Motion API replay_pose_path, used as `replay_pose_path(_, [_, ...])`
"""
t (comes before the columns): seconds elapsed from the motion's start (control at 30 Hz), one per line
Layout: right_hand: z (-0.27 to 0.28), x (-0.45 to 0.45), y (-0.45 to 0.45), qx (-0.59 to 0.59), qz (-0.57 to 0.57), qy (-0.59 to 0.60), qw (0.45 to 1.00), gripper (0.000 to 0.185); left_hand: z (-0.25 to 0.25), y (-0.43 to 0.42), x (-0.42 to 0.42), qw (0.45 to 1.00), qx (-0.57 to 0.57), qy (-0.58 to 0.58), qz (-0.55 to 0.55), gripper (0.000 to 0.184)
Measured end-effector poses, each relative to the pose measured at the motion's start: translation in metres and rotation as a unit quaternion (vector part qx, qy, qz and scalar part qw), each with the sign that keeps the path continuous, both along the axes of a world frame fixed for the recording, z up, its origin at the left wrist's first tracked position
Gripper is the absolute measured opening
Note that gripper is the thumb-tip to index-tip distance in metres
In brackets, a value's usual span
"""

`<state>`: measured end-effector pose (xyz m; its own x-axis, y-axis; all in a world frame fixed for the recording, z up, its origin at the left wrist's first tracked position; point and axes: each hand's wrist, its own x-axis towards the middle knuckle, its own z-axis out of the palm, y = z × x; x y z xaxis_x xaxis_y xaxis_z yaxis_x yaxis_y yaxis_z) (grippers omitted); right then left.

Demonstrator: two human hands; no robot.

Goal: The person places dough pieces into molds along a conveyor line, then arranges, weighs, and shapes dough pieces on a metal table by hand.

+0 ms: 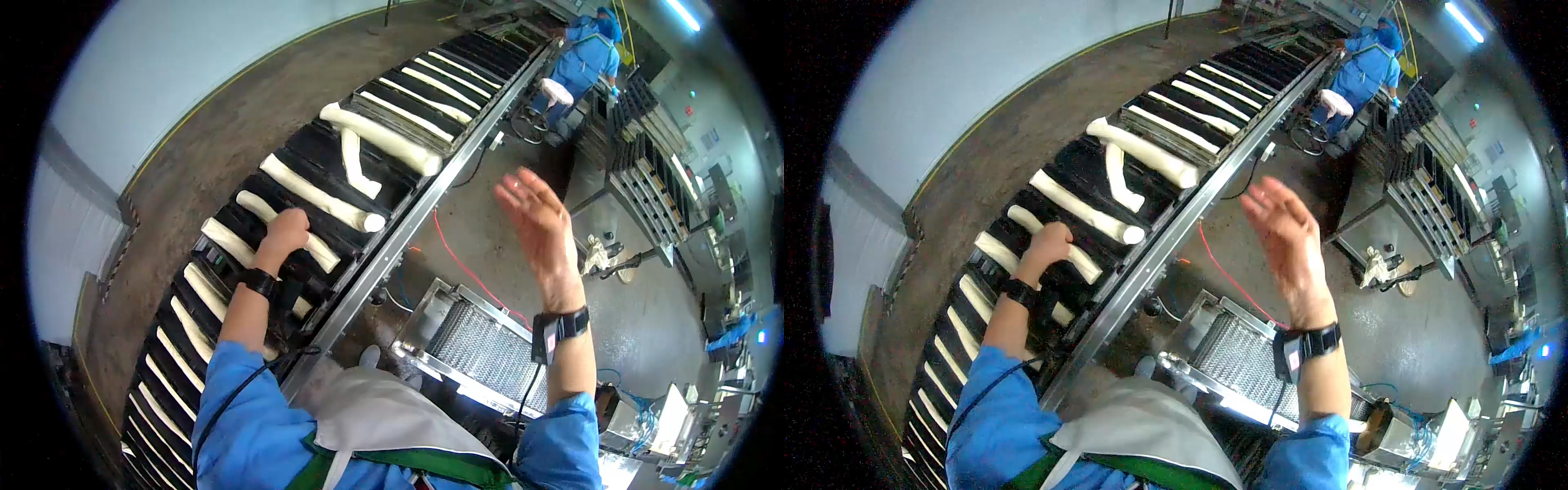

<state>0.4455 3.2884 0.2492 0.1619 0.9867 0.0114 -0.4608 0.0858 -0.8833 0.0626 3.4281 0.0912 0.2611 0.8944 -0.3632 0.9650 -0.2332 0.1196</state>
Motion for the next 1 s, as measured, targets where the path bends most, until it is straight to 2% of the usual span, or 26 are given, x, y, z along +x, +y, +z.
replay_pose_path(0.03, [-0.004,-0.002,-0.008,0.000,0.007,-0.014,1.000,0.046,-0.007,0.014,0.001,0.994,0.043,-0.093,0.029,0.021])
replay_pose_path(0.1, [-0.021,0.006,-0.025,-0.068,0.027,-0.042,0.996,0.043,0.010,0.029,0.027,0.959,0.141,-0.241,0.041,0.024])
replay_pose_path(0.17, [-0.046,0.015,-0.042,-0.100,0.041,-0.078,0.991,0.034,0.004,0.061,0.054,0.928,0.136,-0.344,0.041,0.031])
replay_pose_path(0.2, [-0.053,0.016,-0.051,-0.141,0.037,-0.104,0.984,0.031,0.000,0.075,0.070,0.917,0.106,-0.372,0.102,0.040])
replay_pose_path(0.23, [-0.065,0.020,-0.064,-0.139,0.032,-0.104,0.984,0.028,-0.032,0.102,0.075,0.885,0.076,-0.437,0.143,0.043])
replay_pose_path(0.3, [-0.084,0.032,-0.089,-0.201,0.022,-0.093,0.975,0.026,-0.040,0.118,0.095,0.877,0.005,-0.427,0.221,0.043])
replay_pose_path(0.33, [-0.099,0.040,-0.104,-0.212,0.017,-0.124,0.969,0.029,-0.048,0.115,0.104,0.830,0.040,-0.494,0.255,0.043])
replay_pose_path(0.37, [-0.108,0.046,-0.120,-0.227,-0.011,-0.123,0.966,0.028,-0.058,0.119,0.113,0.817,0.060,-0.484,0.307,0.042])
replay_pose_path(0.43, [-0.128,0.060,-0.149,-0.268,-0.057,-0.111,0.955,0.028,-0.074,0.132,0.113,0.805,-0.003,-0.454,0.382,0.040])
replay_pose_path(0.47, [-0.131,0.064,-0.160,-0.269,-0.056,-0.110,0.955,0.028,-0.071,0.134,0.108,0.741,-0.059,-0.540,0.395,0.041])
replay_pose_path(0.5, [-0.135,0.068,-0.168,-0.302,-0.078,-0.089,0.946,0.027,-0.068,0.137,0.102,0.744,-0.086,-0.538,0.387,0.035])
replay_pose_path(0.57, [-0.138,0.078,-0.168,-0.338,-0.094,-0.064,0.934,0.027,-0.040,0.132,0.078,0.761,-0.100,-0.604,0.215,0.026])
replay_pose_path(0.6, [-0.139,0.083,-0.166,-0.356,-0.103,-0.062,0.927,0.026,-0.029,0.135,0.072,0.818,0.072,-0.559,0.111,0.024])
replay_pose_path(0.63, [-0.140,0.088,-0.163,-0.373,-0.109,-0.062,0.919,0.024,-0.018,0.141,0.066,0.839,0.240,-0.488,0.001,0.021])
replay_pose_path(0.7, [-0.147,0.100,-0.151,-0.380,-0.105,-0.062,0.917,0.026,0.004,0.168,0.052,0.828,0.361,-0.429,-0.031,0.019])
replay_pose_path(0.73, [-0.148,0.106,-0.141,-0.367,-0.094,-0.064,0.923,0.026,0.045,0.170,0.064,0.692,0.166,-0.674,0.196,0.017])
replay_pose_path(0.77, [-0.147,0.111,-0.130,-0.355,-0.084,-0.065,0.929,0.027,0.080,0.174,0.077,0.438,-0.053,-0.809,0.389,0.016])
replay_pose_path(0.8, [-0.148,0.117,-0.117,-0.353,-0.074,-0.077,0.929,0.026,0.074,0.191,0.060,0.419,-0.050,-0.841,0.340,0.015])
replay_pose_path(0.83, [-0.149,0.122,-0.106,-0.354,-0.067,-0.076,0.930,0.026,0.103,0.159,0.078,0.494,0.049,-0.817,0.293,0.017])
replay_pose_path(0.93, [-0.156,0.140,-0.078,-0.335,-0.020,-0.074,0.939,0.025,0.108,0.112,0.106,0.536,0.199,-0.771,0.280,0.018])
replay_pose_path(1.0, [-0.162,0.152,-0.061,-0.332,-0.002,-0.095,0.939,0.025,0.069,0.097,0.106,0.554,0.067,-0.746,0.363,0.018])
